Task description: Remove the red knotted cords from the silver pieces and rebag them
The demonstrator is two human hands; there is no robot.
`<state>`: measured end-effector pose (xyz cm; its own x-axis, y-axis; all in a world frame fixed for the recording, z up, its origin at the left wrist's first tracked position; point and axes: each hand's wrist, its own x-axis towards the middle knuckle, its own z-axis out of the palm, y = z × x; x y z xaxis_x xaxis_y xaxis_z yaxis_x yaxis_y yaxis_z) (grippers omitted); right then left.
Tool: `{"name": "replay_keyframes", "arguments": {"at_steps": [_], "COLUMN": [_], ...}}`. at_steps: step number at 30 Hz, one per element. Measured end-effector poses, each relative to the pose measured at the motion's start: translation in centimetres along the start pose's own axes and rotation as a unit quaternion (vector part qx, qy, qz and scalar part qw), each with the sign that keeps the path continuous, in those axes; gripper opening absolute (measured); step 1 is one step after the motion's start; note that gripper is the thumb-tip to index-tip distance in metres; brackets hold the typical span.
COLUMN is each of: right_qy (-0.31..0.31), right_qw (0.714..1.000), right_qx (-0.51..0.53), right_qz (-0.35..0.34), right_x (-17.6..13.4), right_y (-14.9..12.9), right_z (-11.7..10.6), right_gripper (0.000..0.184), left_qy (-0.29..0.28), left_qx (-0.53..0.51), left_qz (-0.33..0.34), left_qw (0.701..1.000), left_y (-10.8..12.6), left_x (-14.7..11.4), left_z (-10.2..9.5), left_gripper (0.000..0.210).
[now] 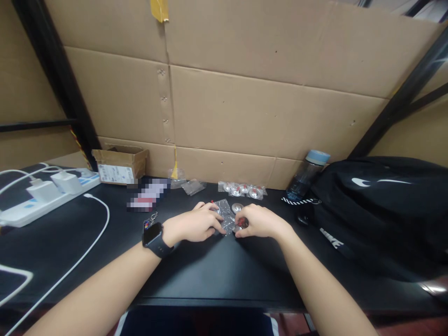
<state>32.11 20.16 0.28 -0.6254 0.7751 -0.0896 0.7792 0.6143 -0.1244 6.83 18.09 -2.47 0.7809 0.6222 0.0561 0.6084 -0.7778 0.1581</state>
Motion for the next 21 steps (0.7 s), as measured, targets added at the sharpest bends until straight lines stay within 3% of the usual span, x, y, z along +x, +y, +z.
{"name": "replay_keyframes", "arguments": {"at_steps": [6,21], "right_qy": [0.021,0.049], "right_qw": [1.0,0.999], "right_qx": [-0.013,-0.004], "right_qz": [0.0,-0.002], "right_x": [0.5,0.8], "right_y": [-0.9,-1.5], "right_z": [0.3,0.6], "right_gripper": [0.038,0.044], "left_qy": [-0.021,-0.011], "left_qx": [-0.012,-0.025], "left_qz": [-0.006,0.005], "left_qw": [1.0,1.0], "left_y": [0.2,0.0], "left_x": [-0.1,0.0], "left_z": [-0.3,-0.4], "left_gripper": [0.033,0.04]}}
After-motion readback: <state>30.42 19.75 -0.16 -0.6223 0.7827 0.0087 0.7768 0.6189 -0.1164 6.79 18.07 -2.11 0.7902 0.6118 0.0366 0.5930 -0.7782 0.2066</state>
